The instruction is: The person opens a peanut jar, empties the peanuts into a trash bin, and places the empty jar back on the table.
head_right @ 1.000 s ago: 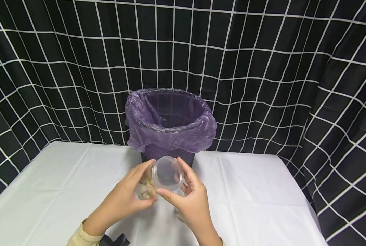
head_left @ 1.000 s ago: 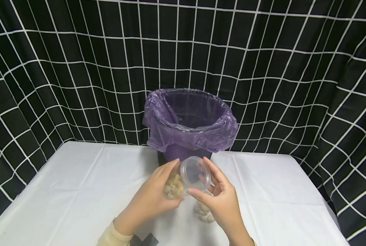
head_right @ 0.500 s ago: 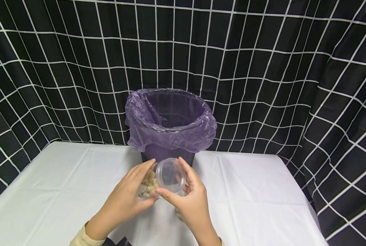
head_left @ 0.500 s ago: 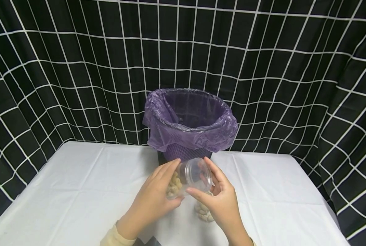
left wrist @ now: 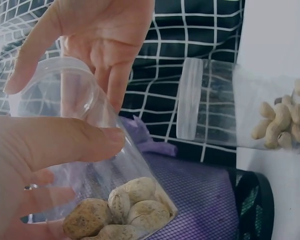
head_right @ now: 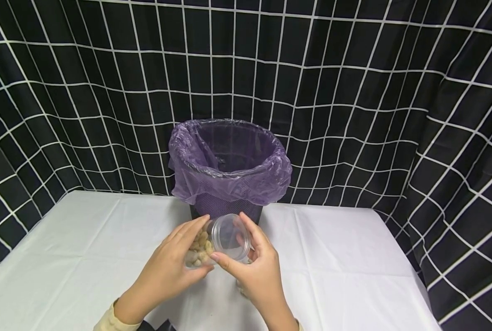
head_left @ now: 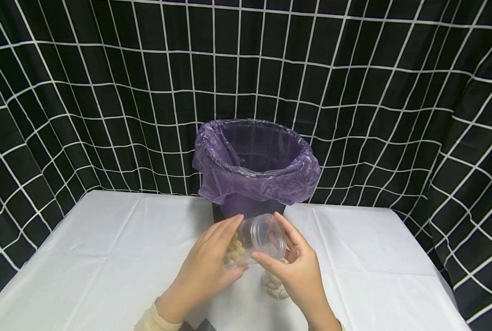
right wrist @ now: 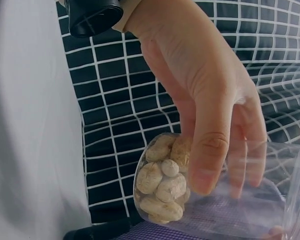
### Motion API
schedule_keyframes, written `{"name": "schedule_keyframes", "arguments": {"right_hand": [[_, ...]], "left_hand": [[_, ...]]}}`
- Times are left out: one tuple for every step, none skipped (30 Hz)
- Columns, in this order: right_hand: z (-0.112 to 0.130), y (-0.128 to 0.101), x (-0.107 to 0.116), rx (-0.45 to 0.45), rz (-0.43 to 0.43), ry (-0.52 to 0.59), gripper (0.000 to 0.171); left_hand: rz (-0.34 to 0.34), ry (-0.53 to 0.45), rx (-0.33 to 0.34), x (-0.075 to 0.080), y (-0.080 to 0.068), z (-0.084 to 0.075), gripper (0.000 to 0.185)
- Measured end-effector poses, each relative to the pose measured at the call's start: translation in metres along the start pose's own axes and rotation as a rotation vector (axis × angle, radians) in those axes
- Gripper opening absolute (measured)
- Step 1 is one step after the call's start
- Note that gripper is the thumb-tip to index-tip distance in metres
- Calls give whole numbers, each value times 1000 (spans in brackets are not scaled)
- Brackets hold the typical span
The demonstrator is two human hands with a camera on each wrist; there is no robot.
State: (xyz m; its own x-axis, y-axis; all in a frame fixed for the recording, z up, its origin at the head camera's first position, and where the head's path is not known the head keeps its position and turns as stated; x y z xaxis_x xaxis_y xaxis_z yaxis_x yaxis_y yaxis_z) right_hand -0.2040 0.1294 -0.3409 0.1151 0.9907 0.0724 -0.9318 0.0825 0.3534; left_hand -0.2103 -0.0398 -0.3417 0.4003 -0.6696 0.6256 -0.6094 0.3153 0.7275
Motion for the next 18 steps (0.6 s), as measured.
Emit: {"name": "schedule_keyframes", "arguments": {"right_hand": [[0, 0, 0, -1, -1, -4, 81], [0, 0, 0, -1, -3, -10, 81], [1, 0, 1, 2, -5, -15, 80], [1, 0, 1, 6, -6, -20, 80], [1, 0, 1, 14, -8, -22, 80], [2, -1, 2, 24, -9, -23, 80], [2, -1, 2, 34, -10, -23, 80], [3, -1, 3, 44, -10, -21, 79], [3, -1, 3, 52, -11, -19, 79], [4, -1, 3, 60, -11, -17, 79], [4, -1, 4, 66, -11, -17, 78], [5, -1, 4, 70, -11, -17, 78], [5, -1, 5, 72, -11, -17, 78], [5, -1, 5, 74, -12, -16, 78], [6, -1, 5, 76, -12, -15, 77], [6, -1, 6, 80, -11, -15, 77], [6, -1, 6, 84, -10, -11, 77], [6, -1, 6, 90, -9, -10, 77]], "left_hand": [[1, -8, 0, 0, 0, 0, 94], [1, -17, -2, 0, 0, 0, 94], [0, -26, -4, 0, 0, 0, 94], [-2, -36, -5, 0, 0, 0, 94], [-6, -44, -8, 0, 0, 0, 94], [-8, -54, -10, 0, 0, 0, 93], [-11, -63, -12, 0, 0, 0, 93], [-13, -69, -13, 0, 0, 0, 93], [-17, -76, -13, 1, 0, -1, 93], [-20, -83, -13, 1, 0, -1, 93], [-23, -89, -15, 2, 0, -1, 93], [-27, -95, -17, 2, 1, -2, 92], [-33, -100, -18, 3, 1, -2, 92], [-40, -102, -20, 4, 0, -2, 91], [-48, -103, -22, 4, 0, -3, 91], [-55, -103, -25, 5, 0, -3, 91], [-64, -102, -29, 6, 0, -3, 91], [-73, -96, -32, 6, 0, -3, 91]]}}
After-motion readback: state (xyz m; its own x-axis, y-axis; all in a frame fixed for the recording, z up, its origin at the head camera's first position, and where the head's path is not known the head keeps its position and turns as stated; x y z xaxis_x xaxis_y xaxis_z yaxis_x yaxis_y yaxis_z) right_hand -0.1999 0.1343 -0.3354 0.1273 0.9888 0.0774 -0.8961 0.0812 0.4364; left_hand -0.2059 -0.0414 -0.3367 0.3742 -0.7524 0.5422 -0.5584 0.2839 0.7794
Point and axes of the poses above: each hand's wrist, its own y-axis towards the middle knuckle, its own x-axis out of the back of the hand, z = x × y, the point moved 5 cm from there along y, towards the middle knuckle, and after that the axes turned 4 degrees about -z, right-handed, at the moved point
